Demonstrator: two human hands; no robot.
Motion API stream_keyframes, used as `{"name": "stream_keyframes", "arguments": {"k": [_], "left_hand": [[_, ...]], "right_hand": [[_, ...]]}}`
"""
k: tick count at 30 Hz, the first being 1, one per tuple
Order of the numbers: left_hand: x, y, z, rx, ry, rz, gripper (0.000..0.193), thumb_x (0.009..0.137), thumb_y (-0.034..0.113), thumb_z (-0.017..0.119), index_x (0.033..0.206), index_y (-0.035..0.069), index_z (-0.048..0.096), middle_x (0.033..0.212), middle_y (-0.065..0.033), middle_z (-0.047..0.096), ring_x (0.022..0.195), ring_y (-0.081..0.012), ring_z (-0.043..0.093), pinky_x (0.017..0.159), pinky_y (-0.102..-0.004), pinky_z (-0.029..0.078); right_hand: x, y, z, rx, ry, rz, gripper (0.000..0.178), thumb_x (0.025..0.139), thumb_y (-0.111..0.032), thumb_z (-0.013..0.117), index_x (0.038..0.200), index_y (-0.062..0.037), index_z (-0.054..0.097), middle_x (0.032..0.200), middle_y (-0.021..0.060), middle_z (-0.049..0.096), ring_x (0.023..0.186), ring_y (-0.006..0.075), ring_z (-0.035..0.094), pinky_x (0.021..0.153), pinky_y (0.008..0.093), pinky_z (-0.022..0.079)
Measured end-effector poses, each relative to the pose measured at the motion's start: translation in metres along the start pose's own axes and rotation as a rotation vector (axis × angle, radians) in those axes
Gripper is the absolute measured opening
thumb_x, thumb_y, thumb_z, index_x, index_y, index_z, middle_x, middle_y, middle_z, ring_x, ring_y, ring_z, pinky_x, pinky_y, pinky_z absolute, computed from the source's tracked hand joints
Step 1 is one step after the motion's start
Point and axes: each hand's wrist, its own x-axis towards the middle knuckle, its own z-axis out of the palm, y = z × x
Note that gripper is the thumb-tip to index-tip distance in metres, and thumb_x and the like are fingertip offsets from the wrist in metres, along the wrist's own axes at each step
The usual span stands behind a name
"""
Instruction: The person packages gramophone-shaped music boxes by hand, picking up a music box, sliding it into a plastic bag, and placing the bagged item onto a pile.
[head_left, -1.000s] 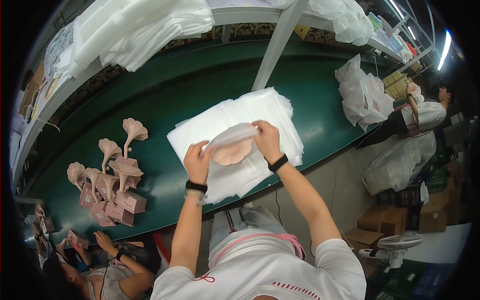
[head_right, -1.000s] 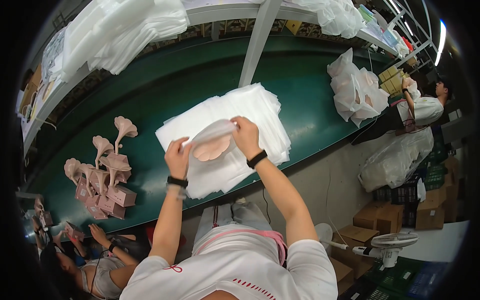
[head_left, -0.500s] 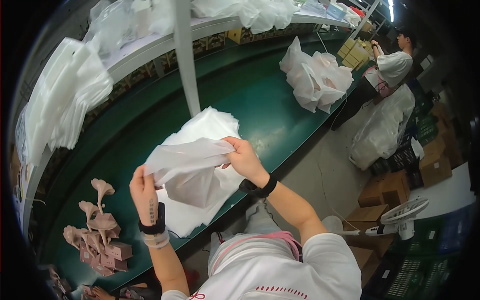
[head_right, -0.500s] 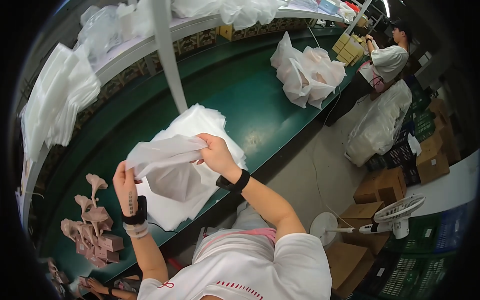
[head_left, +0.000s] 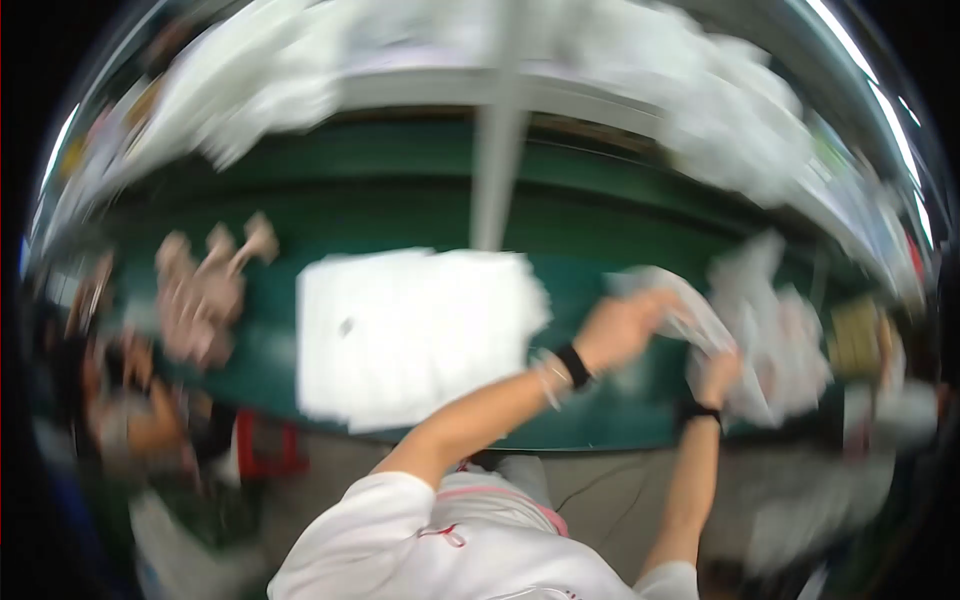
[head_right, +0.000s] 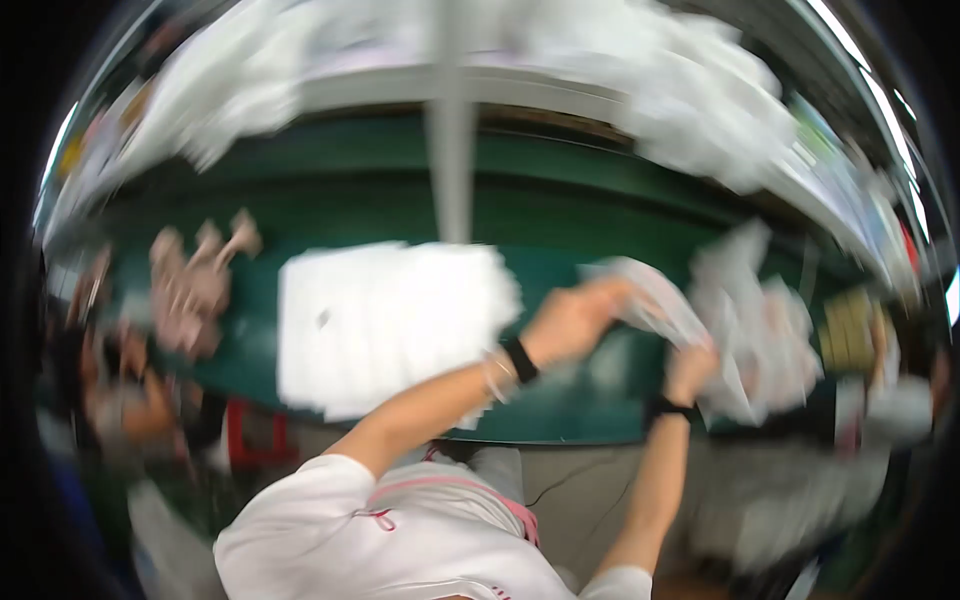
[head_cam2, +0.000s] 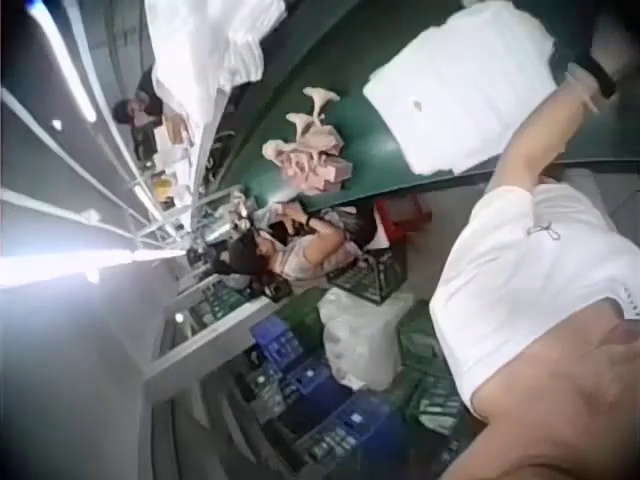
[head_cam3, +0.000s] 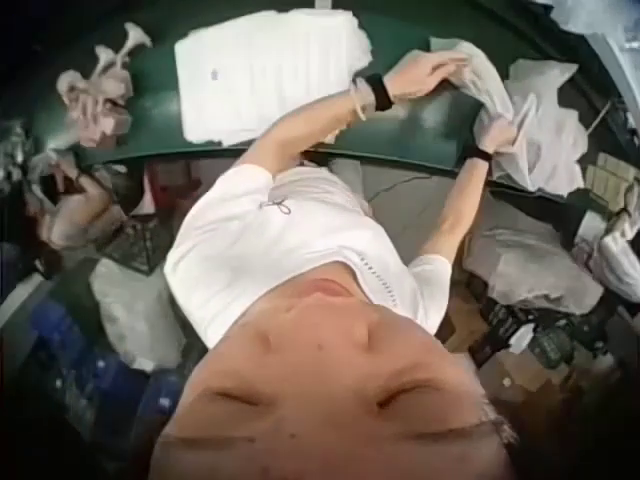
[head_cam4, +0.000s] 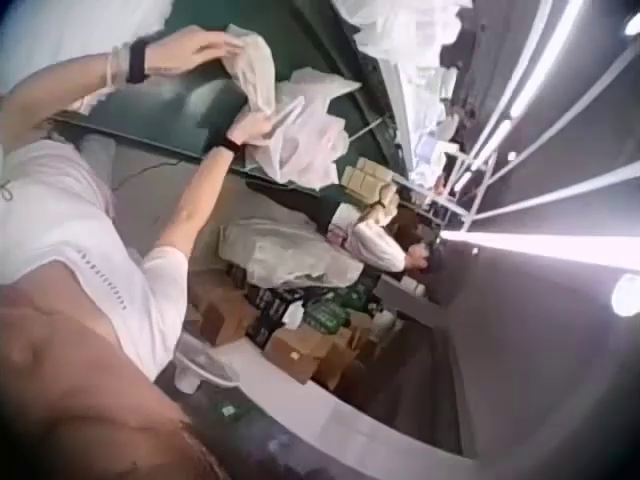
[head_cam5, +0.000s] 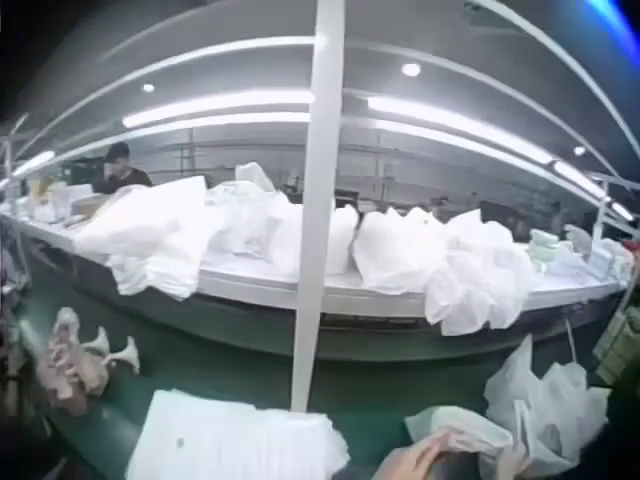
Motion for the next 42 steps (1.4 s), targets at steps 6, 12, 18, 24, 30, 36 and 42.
{"name": "stream_keyframes", "arguments": {"k": [6, 12, 18, 24, 30, 36, 42], "left_hand": [[-0.147, -0.019, -0.124, 0.173, 0.239, -0.402, 0.028, 0.087, 0.011, 0.055, 0.114, 0.006, 0.058, 0.102, -0.0102, 0.065, 0.084, -0.0201, 0.064, 0.074, -0.0309, 0.05], [-0.386, -0.009, -0.371, 1.047, 1.085, -0.73, 0.036, 0.079, 0.014, 0.064, 0.112, 0.004, 0.053, 0.096, -0.0123, 0.057, 0.079, -0.0254, 0.059, 0.073, -0.0345, 0.048], [-0.477, 0.016, -0.609, 1.407, 1.295, -0.978, 0.043, 0.077, 0.014, 0.061, 0.117, 0.005, 0.048, 0.119, -0.015, 0.045, 0.107, -0.0361, 0.045, 0.091, -0.0409, 0.039], [-0.49, 0.005, -0.733, 1.33, 0.534, -1.154, 0.032, 0.082, 0.024, 0.056, 0.11, 0.008, 0.055, 0.104, -0.0182, 0.058, 0.097, -0.0358, 0.055, 0.087, -0.0448, 0.042], [-0.524, -0.008, -0.764, 1.365, 0.433, -1.096, 0.023, 0.087, 0.026, 0.05, 0.092, 0.006, 0.061, 0.085, -0.0193, 0.064, 0.076, -0.0365, 0.062, 0.067, -0.0478, 0.048], [-0.504, 0.058, -0.684, 1.152, 0.83, -1.16, 0.021, 0.087, 0.027, 0.057, 0.096, 0.009, 0.065, 0.084, -0.0159, 0.066, 0.072, -0.0319, 0.065, 0.063, -0.039, 0.053], [-0.478, 0.111, -0.524, 0.593, 0.868, -0.544, 0.041, 0.094, 0.016, 0.05, 0.128, -0.005, 0.042, 0.107, -0.0133, 0.063, 0.091, -0.0183, 0.06, 0.079, -0.0284, 0.047]], "right_hand": [[0.041, 0.001, 0.012, 0.604, 0.004, 0.584, 0.039, 0.092, -0.018, 0.048, 0.12, 0.009, 0.045, 0.102, 0.0213, 0.059, 0.087, 0.0268, 0.062, 0.072, 0.0338, 0.055], [-0.037, -0.116, 0.058, -0.045, 0.079, 0.133, 0.036, 0.089, -0.008, 0.046, 0.124, 0.0023, 0.046, 0.115, 0.0144, 0.057, 0.094, 0.0256, 0.061, 0.083, 0.035, 0.047], [-0.226, -0.361, 0.15, 0.475, -0.598, 0.225, 0.033, 0.087, 0.001, 0.041, 0.119, -0.0021, 0.051, 0.116, 0.0111, 0.059, 0.094, 0.0192, 0.062, 0.076, 0.0292, 0.048], [-0.352, -0.576, 0.195, 0.379, -1.282, -0.109, 0.026, 0.087, -0.003, 0.05, 0.111, -0.0018, 0.058, 0.095, 0.0115, 0.067, 0.081, 0.0177, 0.067, 0.064, 0.0258, 0.051], [-0.403, -0.639, 0.201, 0.351, -1.448, -0.22, 0.023, 0.085, -0.005, 0.053, 0.106, -0.0003, 0.061, 0.095, 0.016, 0.066, 0.08, 0.0257, 0.066, 0.067, 0.0314, 0.052], [-0.424, -0.639, 0.184, 0.377, -1.426, -0.036, 0.025, 0.084, -0.012, 0.053, 0.104, -0.0002, 0.062, 0.091, 0.0166, 0.066, 0.077, 0.0265, 0.065, 0.071, 0.034, 0.052], [-0.4, -0.69, 0.105, 1.137, -1.695, 0.943, 0.048, 0.093, -0.033, 0.051, 0.131, -0.0044, 0.041, 0.113, 0.0153, 0.059, 0.096, 0.0206, 0.062, 0.079, 0.0305, 0.051]]}}
